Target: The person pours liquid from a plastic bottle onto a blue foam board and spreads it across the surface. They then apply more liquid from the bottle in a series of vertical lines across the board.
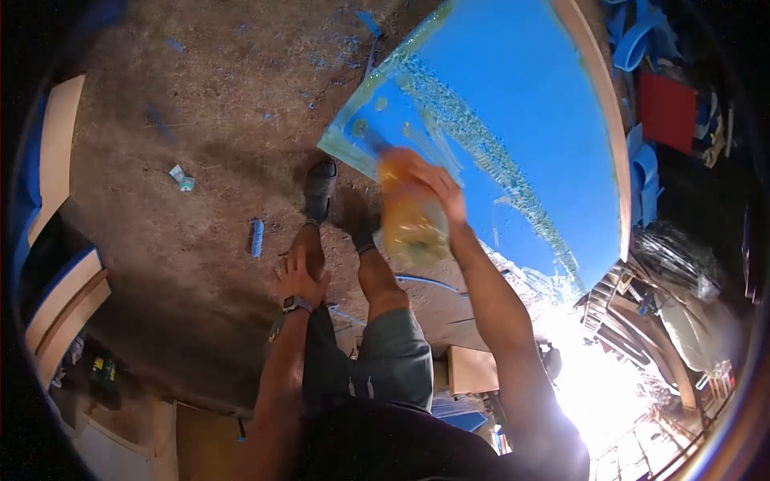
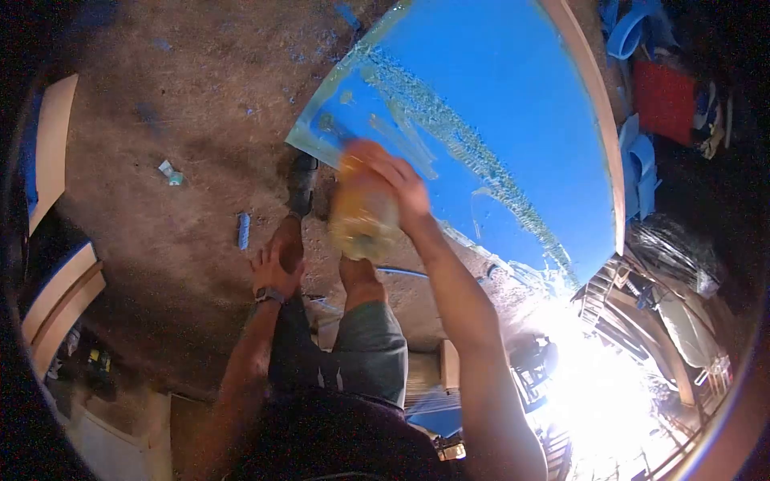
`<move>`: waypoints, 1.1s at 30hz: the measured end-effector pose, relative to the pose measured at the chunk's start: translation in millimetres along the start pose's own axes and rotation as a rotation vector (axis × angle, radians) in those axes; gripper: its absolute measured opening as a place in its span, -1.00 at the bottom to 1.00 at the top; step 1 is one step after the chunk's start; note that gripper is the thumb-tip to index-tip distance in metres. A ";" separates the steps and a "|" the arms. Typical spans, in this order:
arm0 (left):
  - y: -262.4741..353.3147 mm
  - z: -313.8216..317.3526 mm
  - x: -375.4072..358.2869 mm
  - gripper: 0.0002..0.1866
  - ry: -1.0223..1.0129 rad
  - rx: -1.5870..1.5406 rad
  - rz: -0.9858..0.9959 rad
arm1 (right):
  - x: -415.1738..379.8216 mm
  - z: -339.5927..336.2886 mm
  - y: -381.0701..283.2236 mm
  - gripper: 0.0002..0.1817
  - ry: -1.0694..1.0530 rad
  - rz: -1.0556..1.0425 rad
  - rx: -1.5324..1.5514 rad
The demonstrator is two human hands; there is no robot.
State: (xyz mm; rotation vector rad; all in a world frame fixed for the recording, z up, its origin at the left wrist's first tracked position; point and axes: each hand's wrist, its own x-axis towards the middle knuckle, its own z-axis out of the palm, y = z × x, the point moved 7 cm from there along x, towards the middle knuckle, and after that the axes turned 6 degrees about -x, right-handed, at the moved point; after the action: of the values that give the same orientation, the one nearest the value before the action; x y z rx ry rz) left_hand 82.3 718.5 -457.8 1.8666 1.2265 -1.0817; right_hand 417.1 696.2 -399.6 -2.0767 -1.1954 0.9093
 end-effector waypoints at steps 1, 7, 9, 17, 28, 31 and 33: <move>-1.3 -0.5 -1.5 -0.08 -0.007 -0.010 -0.003 | -31.8 -21.3 6.6 -0.52 -0.004 0.026 -0.021; -0.9 6.0 -0.9 -0.09 0.028 -0.079 -0.016 | -113.4 -69.0 112.9 -0.55 0.106 0.455 0.335; -2.3 16.6 -4.8 -0.09 0.036 -0.105 -0.015 | -65.6 -51.5 112.0 -0.52 0.157 0.377 0.659; 6.7 10.7 -1.8 -0.12 0.024 0.020 -0.004 | 56.0 -44.4 57.8 -0.46 0.147 0.059 0.148; 24.4 15.4 1.0 -0.10 0.148 -0.027 -0.025 | -159.4 -92.8 187.4 -0.54 0.179 0.334 -0.130; 30.4 56.0 -3.0 -0.09 0.196 -0.024 0.091 | -98.7 -39.1 118.3 -0.56 0.047 -0.012 0.075; 37.4 73.8 -5.4 -0.08 0.277 0.095 0.106 | -112.6 -36.9 111.8 -0.56 0.001 -0.171 0.034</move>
State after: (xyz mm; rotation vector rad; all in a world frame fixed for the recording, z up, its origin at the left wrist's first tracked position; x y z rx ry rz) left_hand 95.0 640.6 -483.4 2.1843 1.2285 -0.8585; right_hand 460.4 542.2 -430.1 -1.9141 -1.3248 0.8419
